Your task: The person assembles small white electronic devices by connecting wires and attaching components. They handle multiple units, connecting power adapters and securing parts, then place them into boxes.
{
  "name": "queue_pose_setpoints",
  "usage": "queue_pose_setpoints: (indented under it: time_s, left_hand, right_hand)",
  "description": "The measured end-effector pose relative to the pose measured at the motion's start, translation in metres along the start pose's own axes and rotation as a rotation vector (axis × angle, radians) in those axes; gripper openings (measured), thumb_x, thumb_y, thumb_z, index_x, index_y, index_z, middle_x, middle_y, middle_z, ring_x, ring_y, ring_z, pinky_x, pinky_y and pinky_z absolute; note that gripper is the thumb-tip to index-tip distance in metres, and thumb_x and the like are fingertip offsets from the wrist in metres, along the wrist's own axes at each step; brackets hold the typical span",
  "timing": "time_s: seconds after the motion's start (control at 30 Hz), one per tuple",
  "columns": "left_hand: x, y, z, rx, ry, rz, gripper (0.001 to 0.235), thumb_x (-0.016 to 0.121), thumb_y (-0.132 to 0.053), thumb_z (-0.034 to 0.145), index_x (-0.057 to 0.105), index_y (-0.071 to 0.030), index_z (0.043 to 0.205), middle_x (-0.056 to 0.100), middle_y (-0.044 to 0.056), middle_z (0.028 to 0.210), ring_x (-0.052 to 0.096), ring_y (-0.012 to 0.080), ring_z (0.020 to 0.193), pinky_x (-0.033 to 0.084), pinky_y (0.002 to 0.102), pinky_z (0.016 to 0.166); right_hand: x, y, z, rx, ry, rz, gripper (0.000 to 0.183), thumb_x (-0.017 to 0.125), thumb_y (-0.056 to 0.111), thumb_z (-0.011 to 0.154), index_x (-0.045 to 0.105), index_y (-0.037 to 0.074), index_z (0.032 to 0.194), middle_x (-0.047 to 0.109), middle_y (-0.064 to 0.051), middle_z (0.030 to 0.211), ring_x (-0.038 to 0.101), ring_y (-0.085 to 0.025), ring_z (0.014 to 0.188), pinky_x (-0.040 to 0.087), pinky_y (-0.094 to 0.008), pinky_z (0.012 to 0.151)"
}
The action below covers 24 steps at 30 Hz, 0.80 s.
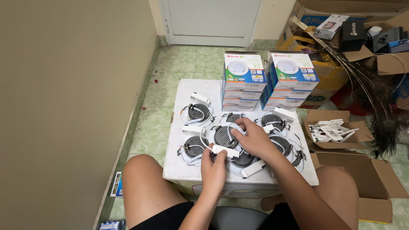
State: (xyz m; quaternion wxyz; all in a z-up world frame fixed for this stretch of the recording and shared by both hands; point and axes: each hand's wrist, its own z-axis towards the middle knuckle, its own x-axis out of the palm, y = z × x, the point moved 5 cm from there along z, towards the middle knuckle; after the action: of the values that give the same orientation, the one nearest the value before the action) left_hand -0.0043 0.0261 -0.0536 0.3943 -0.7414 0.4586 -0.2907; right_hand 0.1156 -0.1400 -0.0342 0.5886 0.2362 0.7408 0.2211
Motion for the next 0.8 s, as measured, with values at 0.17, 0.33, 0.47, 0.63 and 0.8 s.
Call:
queue_pose_setpoints:
  time_s: [0.17,0.33,0.47,0.63,0.8]
  left_hand:
    - [-0.003,0.01,0.008,0.088,-0.016,-0.033,0.076,0.066,-0.031,0.091,0.06,-0.013,0.165,0.061,-0.001,0.165,0.064,0.0151,0.144,0.045,0.032,0.121]
    - [-0.016,-0.009,-0.004,0.166,-0.071,-0.04,0.08,0.061,-0.031,0.096,0.052,-0.023,0.176,0.058,-0.003,0.151,0.067,0.0105,0.126,0.045,0.028,0.115]
    - [-0.016,-0.024,-0.01,0.361,0.015,-0.094,0.065,0.055,-0.03,0.105,0.058,-0.019,0.168,0.062,0.002,0.165,0.055,0.0152,0.158,0.037,0.033,0.132]
    - [-0.006,-0.026,-0.021,0.437,0.115,-0.07,0.064,0.044,-0.036,0.11,0.045,-0.02,0.172,0.049,0.004,0.181,0.045,0.0186,0.166,0.032,0.037,0.135]
    - [-0.003,-0.03,-0.028,0.541,0.165,0.011,0.077,0.058,-0.037,0.107,0.031,-0.018,0.176,0.055,0.011,0.175,0.057,0.0218,0.157,0.04,0.037,0.129]
  right_hand:
    - [-0.003,-0.011,-0.015,0.007,0.001,0.451,0.068,0.078,0.04,0.092,0.066,0.021,0.156,0.075,-0.003,0.143,0.073,-0.015,0.116,0.054,-0.032,0.107]
    - [-0.005,-0.014,-0.058,0.096,0.015,1.041,0.064,0.076,0.001,0.095,0.064,0.004,0.158,0.078,-0.016,0.137,0.076,-0.027,0.111,0.065,-0.042,0.096]
    - [0.011,-0.034,-0.071,-0.091,0.028,1.193,0.072,0.078,0.004,0.093,0.057,0.004,0.162,0.08,-0.014,0.14,0.075,-0.023,0.114,0.064,-0.038,0.082]
    - [0.019,-0.039,-0.085,-0.201,-0.138,1.113,0.075,0.078,-0.001,0.092,0.056,0.003,0.164,0.081,-0.014,0.138,0.075,-0.015,0.103,0.065,-0.03,0.069]
    - [0.008,-0.027,-0.098,-0.183,-0.137,1.042,0.075,0.073,0.01,0.097,0.052,0.006,0.169,0.082,-0.018,0.135,0.076,-0.021,0.103,0.074,-0.04,0.066]
